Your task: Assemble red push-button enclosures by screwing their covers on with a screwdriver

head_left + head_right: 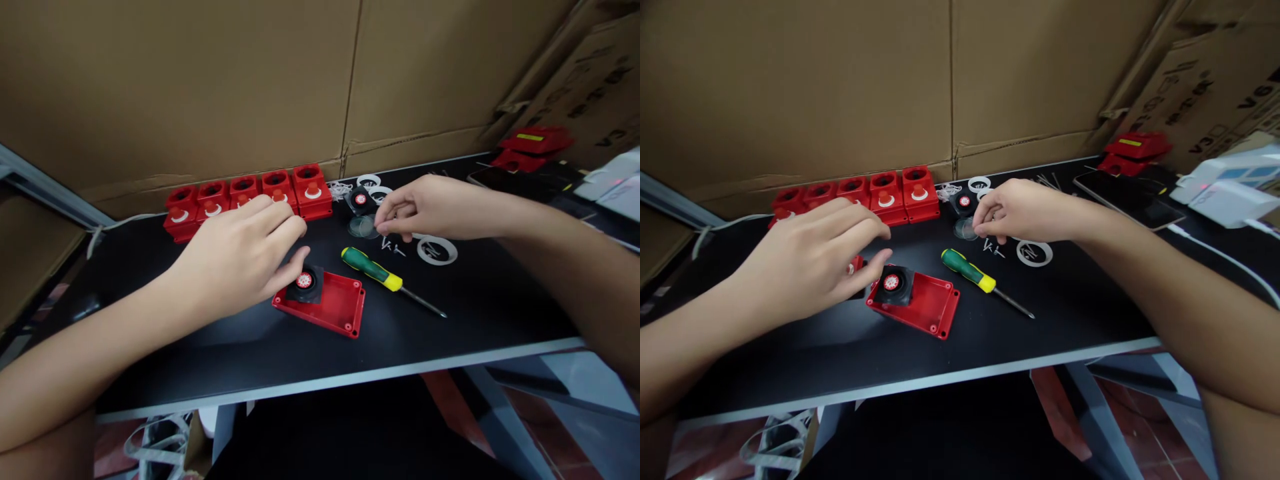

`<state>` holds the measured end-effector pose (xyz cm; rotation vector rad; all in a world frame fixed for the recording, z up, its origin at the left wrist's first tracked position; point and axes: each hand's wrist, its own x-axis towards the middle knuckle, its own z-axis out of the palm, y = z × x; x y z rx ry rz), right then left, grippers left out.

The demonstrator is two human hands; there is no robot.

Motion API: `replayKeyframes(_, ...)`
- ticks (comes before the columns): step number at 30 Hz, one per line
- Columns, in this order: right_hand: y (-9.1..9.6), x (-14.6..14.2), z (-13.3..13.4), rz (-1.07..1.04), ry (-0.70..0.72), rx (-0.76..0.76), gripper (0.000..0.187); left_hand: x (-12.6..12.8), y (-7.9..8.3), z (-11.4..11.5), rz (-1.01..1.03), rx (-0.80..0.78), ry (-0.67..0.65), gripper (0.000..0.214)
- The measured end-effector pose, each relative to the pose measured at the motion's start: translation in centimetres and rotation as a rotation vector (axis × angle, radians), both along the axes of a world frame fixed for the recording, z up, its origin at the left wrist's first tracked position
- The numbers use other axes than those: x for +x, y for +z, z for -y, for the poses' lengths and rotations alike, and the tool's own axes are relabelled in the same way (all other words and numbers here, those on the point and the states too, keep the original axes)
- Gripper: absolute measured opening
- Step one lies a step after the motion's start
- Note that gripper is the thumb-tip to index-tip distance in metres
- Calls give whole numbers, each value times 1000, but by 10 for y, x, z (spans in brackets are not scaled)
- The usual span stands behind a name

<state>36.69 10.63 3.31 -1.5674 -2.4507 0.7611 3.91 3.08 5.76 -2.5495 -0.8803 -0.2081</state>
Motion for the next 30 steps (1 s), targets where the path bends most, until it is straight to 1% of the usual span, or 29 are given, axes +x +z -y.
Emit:
replayKeyframes(4,-5,-8,2,-13,-29,-10,20,2,2,3,-3,-11,-12,32)
replayKeyframes(8,-7,-11,1,-31,-67,-19,23,3,3,5,2,-43,-22,36)
replayKeyframes(11,-7,-11,-1,-27,-108,-30,22,1,2,6,-7,-63,-24,33)
replayKeyframes(17,-7,-17,2,17,-187,-31,17,-4,-1,8,-63,-151,-85,33)
replayKeyframes(22,-11,-19,4,32,-222,44,13,-2,1,13,-105,-192,-75,33)
replayKeyframes(26,-13,-16,1,43,-207,127,13,-3,4,15,-124,-271,-41,27)
replayKeyframes(28,-14,-14,-1,46,-188,173,14,-5,6,15,-132,-309,-35,32)
replayKeyframes(30,-16,-13,-1,29,-158,254,16,-6,7,14,-135,-345,-41,39)
